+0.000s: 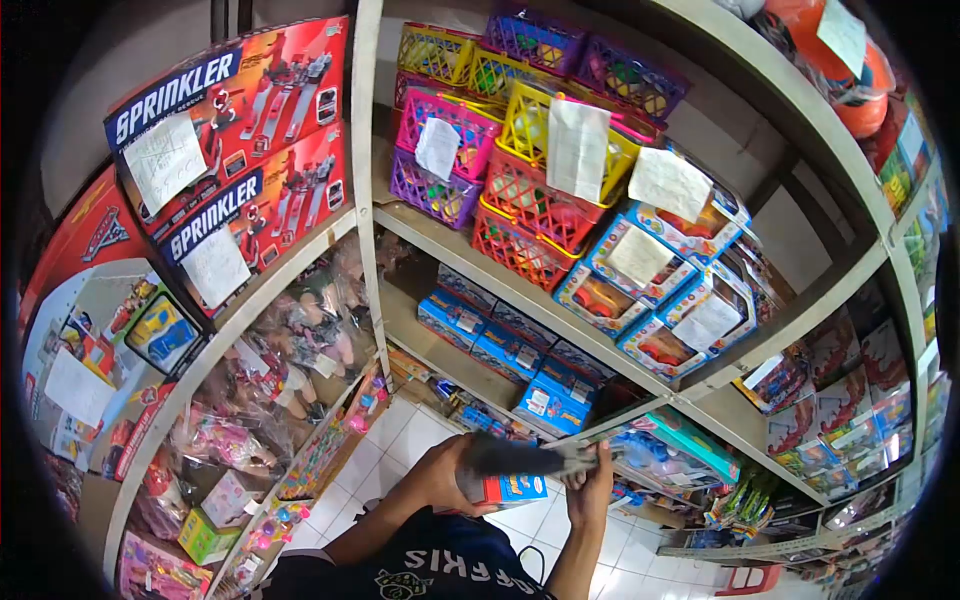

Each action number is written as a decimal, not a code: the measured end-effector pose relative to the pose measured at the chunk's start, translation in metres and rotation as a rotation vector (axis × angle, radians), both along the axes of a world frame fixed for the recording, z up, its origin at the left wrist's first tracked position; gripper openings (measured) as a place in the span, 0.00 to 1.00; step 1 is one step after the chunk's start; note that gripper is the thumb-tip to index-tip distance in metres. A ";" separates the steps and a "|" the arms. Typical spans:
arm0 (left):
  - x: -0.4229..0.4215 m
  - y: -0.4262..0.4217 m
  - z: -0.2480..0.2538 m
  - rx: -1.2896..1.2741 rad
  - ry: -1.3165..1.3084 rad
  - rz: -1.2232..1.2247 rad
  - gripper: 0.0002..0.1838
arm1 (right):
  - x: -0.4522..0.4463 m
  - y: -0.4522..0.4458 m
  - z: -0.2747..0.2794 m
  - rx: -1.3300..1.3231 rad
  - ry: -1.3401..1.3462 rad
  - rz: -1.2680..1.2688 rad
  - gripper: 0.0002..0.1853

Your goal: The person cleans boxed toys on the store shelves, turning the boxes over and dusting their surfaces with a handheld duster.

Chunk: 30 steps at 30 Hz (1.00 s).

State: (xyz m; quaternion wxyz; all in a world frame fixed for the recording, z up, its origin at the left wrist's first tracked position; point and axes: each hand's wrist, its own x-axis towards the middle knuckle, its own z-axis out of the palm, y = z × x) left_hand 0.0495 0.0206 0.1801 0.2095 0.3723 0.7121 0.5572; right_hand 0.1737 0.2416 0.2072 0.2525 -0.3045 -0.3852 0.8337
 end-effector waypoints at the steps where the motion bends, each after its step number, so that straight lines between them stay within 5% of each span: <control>1: -0.004 -0.006 -0.005 0.035 -0.046 -0.012 0.52 | -0.001 -0.005 0.002 0.016 -0.066 0.061 0.16; 11: -0.037 -0.047 -0.012 0.016 0.028 -0.036 0.50 | -0.023 -0.059 0.008 0.092 -0.104 -0.063 0.17; 14: -0.045 -0.054 -0.003 0.152 0.252 -0.101 0.50 | -0.027 -0.070 0.011 0.121 -0.120 -0.048 0.18; 15: -0.041 -0.060 -0.009 0.011 0.033 -0.052 0.49 | -0.024 -0.070 0.010 0.126 -0.138 -0.018 0.18; 17: -0.040 -0.062 -0.015 0.006 -0.010 0.015 0.49 | -0.026 -0.075 0.011 0.121 -0.105 0.019 0.18; 19: -0.049 -0.069 -0.019 0.040 0.060 -0.076 0.51 | -0.035 -0.086 0.018 0.085 -0.102 -0.212 0.16; 23: -0.054 -0.078 -0.022 0.074 0.078 -0.070 0.53 | -0.029 -0.091 0.020 0.116 -0.086 -0.071 0.16; 26: -0.053 -0.081 -0.020 0.111 0.083 -0.049 0.54 | -0.043 -0.103 0.018 0.073 -0.119 -0.273 0.17; 30: -0.058 -0.089 -0.034 0.090 0.135 -0.073 0.57 | -0.035 -0.109 0.020 0.144 -0.159 -0.095 0.18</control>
